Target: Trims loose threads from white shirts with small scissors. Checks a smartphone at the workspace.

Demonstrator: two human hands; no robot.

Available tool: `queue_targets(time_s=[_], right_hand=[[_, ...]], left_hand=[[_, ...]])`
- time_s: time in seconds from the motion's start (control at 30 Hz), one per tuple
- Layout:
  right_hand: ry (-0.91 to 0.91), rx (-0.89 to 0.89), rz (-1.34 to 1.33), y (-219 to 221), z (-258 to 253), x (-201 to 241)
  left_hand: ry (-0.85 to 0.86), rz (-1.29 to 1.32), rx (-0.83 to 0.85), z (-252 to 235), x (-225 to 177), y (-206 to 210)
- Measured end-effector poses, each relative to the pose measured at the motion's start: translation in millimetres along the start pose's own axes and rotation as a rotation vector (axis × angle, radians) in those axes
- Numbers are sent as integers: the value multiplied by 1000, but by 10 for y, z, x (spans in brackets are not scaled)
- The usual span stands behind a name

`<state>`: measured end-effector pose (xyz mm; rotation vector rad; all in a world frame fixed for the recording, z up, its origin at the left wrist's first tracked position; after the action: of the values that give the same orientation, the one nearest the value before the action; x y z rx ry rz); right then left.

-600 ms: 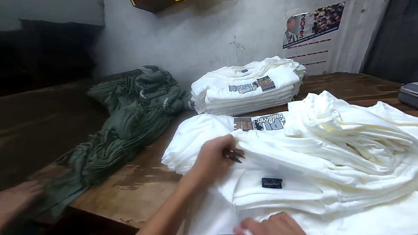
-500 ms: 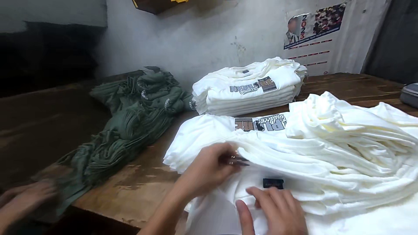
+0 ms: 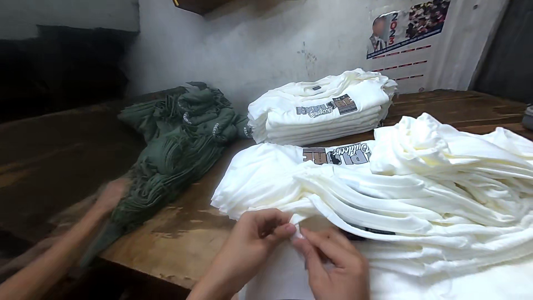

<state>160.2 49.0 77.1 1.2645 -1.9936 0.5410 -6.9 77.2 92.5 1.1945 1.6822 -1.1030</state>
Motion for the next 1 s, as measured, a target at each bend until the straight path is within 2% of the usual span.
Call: queue_targets(time_s=[0.07,0.13,0.23,0.3,0.4,0.47,0.53,0.6,0.7,0.73,0.83,0.87,1.0], right_hand=[[48,-104,-138,-77,9,-53],[146,-150,-236,-162,7,-64],[242,-178,-248,-215,7,-86],[244,-197,-233,-201,-8,-93],[235,-198,-212,-170,-24,-90],[225,-195,-237,-194,-31,-94],[108,-169,-262,-259,-4,-63],[-104,-75,-152,-305,97,8],[-341,138,27,-207,355,115],[-375,174,83,-179,407,139],[-378,47,208,-239,306,201],[-371,-11,251,-263,235,220],[-447,-60,374,-207,137,310]], left_hand=[[103,-97,-11,2,-79,-37],[316,-319,-110,30,-249,-122],[646,-674,-247,138,-588,-114],[759,-808,-212,178,-739,47],[820,-911,-136,156,-787,264],[817,-916,-108,110,-780,264],[761,-855,38,53,-713,227],[618,-765,216,-42,-574,197],[338,-607,330,-313,-310,66],[305,-517,365,-369,-240,31],[406,-300,544,-349,-141,45],[427,-278,553,-336,-125,70],[312,-218,433,-417,-31,56]])
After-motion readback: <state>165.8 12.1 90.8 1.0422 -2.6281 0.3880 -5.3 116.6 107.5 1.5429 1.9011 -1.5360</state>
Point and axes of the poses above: each hand's wrist, its own z-axis away from the middle knuckle, its own y-axis out of the palm, x = y × z, the point moved 8 cm from there along -z, towards the middle knuckle, and after that the axes turned 14 degrees about -x, right-handed, at the moved point
